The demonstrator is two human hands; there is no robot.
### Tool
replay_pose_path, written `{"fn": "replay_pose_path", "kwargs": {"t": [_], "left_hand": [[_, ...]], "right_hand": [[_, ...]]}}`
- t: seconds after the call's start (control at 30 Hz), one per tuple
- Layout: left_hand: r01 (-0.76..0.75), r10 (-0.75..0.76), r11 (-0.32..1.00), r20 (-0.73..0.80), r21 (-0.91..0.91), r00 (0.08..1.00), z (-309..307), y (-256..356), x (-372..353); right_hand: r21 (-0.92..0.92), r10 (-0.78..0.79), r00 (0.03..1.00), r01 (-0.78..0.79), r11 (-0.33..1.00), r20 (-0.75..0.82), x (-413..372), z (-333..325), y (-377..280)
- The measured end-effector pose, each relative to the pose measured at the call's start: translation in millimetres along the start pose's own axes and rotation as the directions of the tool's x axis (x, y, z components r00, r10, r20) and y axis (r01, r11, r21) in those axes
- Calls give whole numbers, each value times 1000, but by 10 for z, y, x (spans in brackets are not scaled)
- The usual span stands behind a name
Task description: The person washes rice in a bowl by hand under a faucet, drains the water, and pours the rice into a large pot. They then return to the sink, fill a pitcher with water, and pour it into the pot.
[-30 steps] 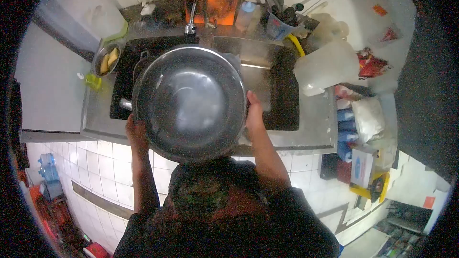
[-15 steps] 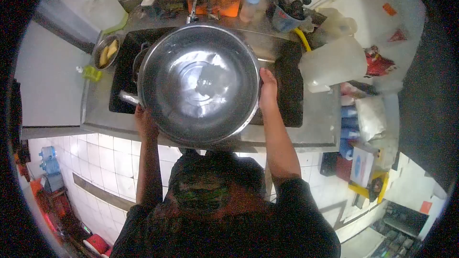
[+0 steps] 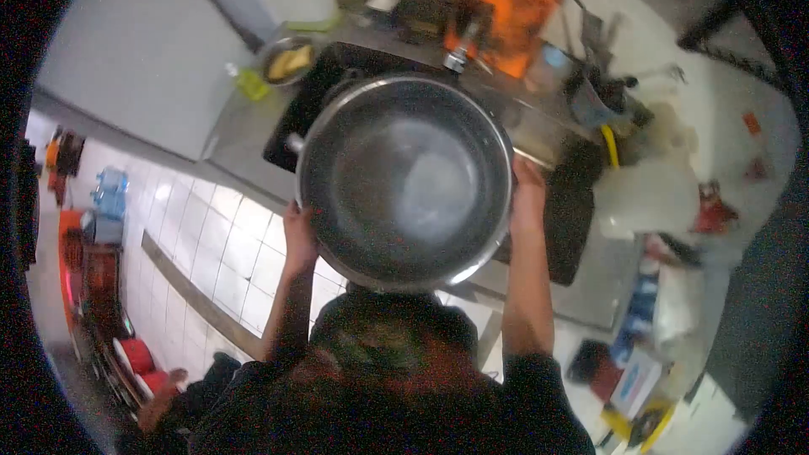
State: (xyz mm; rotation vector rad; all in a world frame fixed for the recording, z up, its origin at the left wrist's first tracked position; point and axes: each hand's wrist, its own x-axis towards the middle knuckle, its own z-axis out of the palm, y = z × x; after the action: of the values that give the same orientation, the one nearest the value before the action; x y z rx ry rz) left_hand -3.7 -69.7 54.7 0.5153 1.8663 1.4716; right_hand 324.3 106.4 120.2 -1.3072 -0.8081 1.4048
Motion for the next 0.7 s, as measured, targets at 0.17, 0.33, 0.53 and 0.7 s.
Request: {"fn": "replay_pose_path", "kwargs": {"t": [0.17,0.33,0.53,0.7], "left_hand": [[28,-69,911,-84,-410,994,-652,260,-369],[-83,-7,955,-300,-286,954,-1797,-5,-590],[-70,-129,919,-462,-389,878,-3305,72,-1091],[-104,-114,942,-593,-321,797,-4754,-40,-1413]], "right_hand": [[-73,97,991,-90,993,97,-318,576,134],[-89,141,930,-117,989,341,-743,1455,502],[-181,180,831,-97,979,526,-1563,2616,1165],[-257,301,763,-182,949,572,-3054,3731,1403]]}}
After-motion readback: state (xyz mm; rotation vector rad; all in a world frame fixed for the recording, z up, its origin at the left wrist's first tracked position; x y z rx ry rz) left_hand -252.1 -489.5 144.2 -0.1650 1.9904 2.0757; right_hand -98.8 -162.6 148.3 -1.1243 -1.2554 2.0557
